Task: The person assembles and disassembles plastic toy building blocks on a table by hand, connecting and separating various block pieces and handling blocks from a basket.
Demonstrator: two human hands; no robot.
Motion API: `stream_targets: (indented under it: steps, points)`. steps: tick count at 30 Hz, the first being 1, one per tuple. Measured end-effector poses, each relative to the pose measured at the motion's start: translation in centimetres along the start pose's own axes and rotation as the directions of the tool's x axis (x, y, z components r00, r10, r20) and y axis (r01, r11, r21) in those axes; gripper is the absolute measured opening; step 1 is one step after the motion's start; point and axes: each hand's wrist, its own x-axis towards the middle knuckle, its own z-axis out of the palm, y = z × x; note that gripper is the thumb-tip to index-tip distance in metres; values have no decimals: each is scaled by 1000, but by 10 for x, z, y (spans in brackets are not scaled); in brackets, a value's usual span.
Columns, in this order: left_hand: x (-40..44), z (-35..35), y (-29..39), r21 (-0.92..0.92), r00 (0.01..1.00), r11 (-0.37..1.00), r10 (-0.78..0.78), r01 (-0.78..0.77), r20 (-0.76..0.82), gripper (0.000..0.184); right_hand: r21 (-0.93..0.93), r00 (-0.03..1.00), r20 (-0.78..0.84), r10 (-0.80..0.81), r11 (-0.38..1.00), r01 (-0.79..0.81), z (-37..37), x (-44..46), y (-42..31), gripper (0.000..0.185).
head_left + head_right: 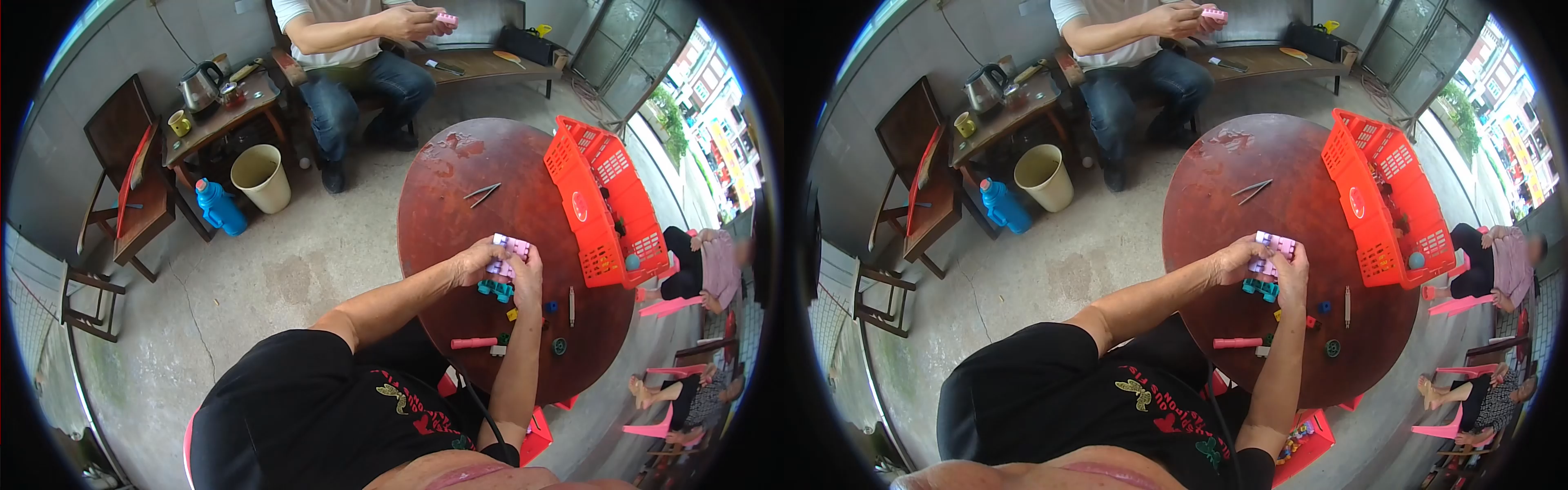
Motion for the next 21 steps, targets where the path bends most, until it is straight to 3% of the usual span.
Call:
stream_targets:
  steps: [1,7,12,18,21]
  points:
    - [0,-1,1,-60,1000,998,-21,21,9,37,-1,1000,-2,-1,1000,1,0,-1,-3,23]
    - [-1,0,-4,30,997,997,69,-70,18,31,-1,1000,22,7,1000,-7,9,-14,-18,38]
    - [-3,6,-5,140,999,990,28,-26,-16,34,-163,997,-69,-23,987,12,12,-17,-9,55]
    - [-7,8,2,127,1000,992,22,-21,-6,36,-51,997,-72,5,999,-9,10,-21,-16,59]
    - [2,-4,-3,227,997,971,81,-78,-6,34,-59,996,-91,-11,998,6,5,-19,-13,59]
